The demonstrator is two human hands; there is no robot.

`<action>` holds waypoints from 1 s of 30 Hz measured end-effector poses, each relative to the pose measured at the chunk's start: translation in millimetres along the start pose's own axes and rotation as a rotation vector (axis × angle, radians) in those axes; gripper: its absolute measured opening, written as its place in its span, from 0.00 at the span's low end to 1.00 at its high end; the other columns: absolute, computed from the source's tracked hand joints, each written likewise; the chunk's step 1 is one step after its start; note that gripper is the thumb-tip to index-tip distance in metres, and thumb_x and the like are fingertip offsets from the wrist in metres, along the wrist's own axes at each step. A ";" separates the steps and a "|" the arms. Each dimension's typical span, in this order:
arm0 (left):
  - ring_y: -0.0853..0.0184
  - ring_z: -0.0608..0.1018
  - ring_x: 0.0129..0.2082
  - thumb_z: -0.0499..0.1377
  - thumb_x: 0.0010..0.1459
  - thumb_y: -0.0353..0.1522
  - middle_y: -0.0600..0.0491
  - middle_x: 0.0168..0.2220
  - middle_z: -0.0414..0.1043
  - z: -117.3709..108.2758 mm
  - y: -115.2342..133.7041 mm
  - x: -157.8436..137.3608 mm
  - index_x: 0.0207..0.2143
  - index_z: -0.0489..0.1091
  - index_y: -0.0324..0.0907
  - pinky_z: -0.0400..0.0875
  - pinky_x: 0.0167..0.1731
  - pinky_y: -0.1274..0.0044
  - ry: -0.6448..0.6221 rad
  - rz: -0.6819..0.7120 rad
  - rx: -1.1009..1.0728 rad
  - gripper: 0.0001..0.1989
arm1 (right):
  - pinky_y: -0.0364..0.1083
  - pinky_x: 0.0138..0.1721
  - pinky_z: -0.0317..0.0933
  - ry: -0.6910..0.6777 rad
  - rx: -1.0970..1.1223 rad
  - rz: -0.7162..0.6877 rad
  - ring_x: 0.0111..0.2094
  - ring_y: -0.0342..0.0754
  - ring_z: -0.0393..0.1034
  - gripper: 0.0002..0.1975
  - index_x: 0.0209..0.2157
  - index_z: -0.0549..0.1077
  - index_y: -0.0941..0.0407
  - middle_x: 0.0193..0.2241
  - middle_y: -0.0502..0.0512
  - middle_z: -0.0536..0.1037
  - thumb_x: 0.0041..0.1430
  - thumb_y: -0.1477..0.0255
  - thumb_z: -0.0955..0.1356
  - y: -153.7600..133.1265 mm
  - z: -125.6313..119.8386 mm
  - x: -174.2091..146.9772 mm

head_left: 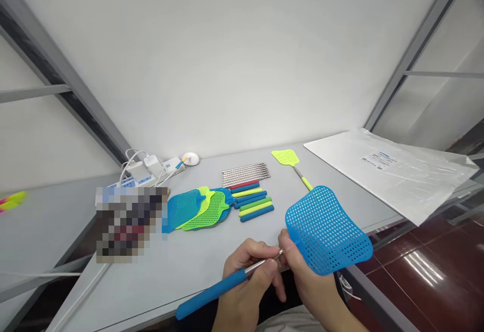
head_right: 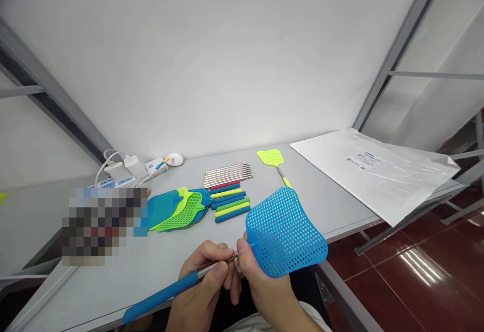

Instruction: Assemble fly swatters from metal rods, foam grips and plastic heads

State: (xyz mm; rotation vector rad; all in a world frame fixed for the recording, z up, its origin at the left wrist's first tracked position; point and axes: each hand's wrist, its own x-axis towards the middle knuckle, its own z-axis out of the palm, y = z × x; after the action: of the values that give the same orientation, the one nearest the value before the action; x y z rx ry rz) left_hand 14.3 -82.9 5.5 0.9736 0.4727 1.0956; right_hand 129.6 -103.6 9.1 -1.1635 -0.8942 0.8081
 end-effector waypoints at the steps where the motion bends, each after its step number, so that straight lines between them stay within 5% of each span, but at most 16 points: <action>1: 0.75 0.70 0.15 0.64 0.59 0.40 0.61 0.19 0.63 -5.6 4.6 -0.4 0.34 0.72 0.41 0.65 0.21 0.79 0.047 -0.001 -0.024 0.12 | 0.43 0.24 0.57 0.022 -0.013 -0.030 0.21 0.41 0.58 0.20 0.19 0.65 0.54 0.17 0.46 0.63 0.59 0.59 0.68 1.2 -6.3 6.0; 5: 0.77 0.63 0.12 0.66 0.56 0.37 0.65 0.16 0.53 -26.8 27.6 -1.7 0.34 0.72 0.41 0.63 0.19 0.80 0.329 0.060 -0.109 0.09 | 0.44 0.25 0.58 0.239 0.152 -0.059 0.22 0.42 0.58 0.19 0.19 0.64 0.54 0.19 0.46 0.61 0.56 0.60 0.71 -5.0 -36.9 31.6; 9: 0.76 0.63 0.10 0.67 0.55 0.37 0.64 0.15 0.55 -32.6 41.3 -5.7 0.34 0.73 0.41 0.63 0.16 0.80 0.393 0.082 -0.034 0.09 | 0.44 0.23 0.56 0.302 0.262 -0.067 0.22 0.42 0.56 0.19 0.19 0.63 0.54 0.18 0.45 0.58 0.53 0.62 0.74 -21.0 -55.7 41.6; 16: 0.77 0.63 0.12 0.66 0.56 0.40 0.64 0.15 0.52 -18.9 25.5 -3.1 0.31 0.72 0.41 0.64 0.18 0.80 0.408 0.202 -0.073 0.11 | 0.43 0.22 0.54 0.110 0.392 0.091 0.17 0.39 0.47 0.21 0.20 0.63 0.54 0.16 0.42 0.54 0.60 0.58 0.69 -8.7 -32.9 27.6; 20: 0.77 0.61 0.13 0.64 0.57 0.45 0.63 0.16 0.51 -8.4 8.8 1.3 0.30 0.72 0.40 0.64 0.19 0.79 0.351 0.089 -0.098 0.17 | 0.44 0.23 0.51 -0.138 0.302 0.119 0.19 0.41 0.51 0.23 0.20 0.61 0.54 0.17 0.43 0.55 0.64 0.56 0.65 9.5 -6.4 10.6; 23: 0.77 0.59 0.13 0.64 0.57 0.45 0.63 0.16 0.49 -11.9 10.5 2.9 0.30 0.72 0.39 0.64 0.20 0.79 0.443 0.129 -0.116 0.17 | 0.45 0.25 0.51 -0.206 0.155 0.064 0.22 0.42 0.52 0.25 0.18 0.61 0.55 0.17 0.45 0.55 0.66 0.57 0.63 14.8 -1.5 9.3; 30: 0.76 0.55 0.15 0.62 0.61 0.39 0.62 0.17 0.50 -49.2 65.4 -5.6 0.29 0.66 0.39 0.64 0.19 0.83 0.671 0.420 -0.239 0.14 | 0.44 0.23 0.51 0.157 0.301 0.041 0.20 0.42 0.46 0.26 0.17 0.55 0.53 0.17 0.43 0.48 0.61 0.59 0.69 -7.1 -59.1 43.8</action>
State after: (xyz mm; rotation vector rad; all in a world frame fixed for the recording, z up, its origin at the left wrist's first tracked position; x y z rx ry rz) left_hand -58.8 -59.2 34.3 0.4806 0.6722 1.8278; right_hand 202.2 -90.2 14.0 -0.9678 -0.5974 0.8400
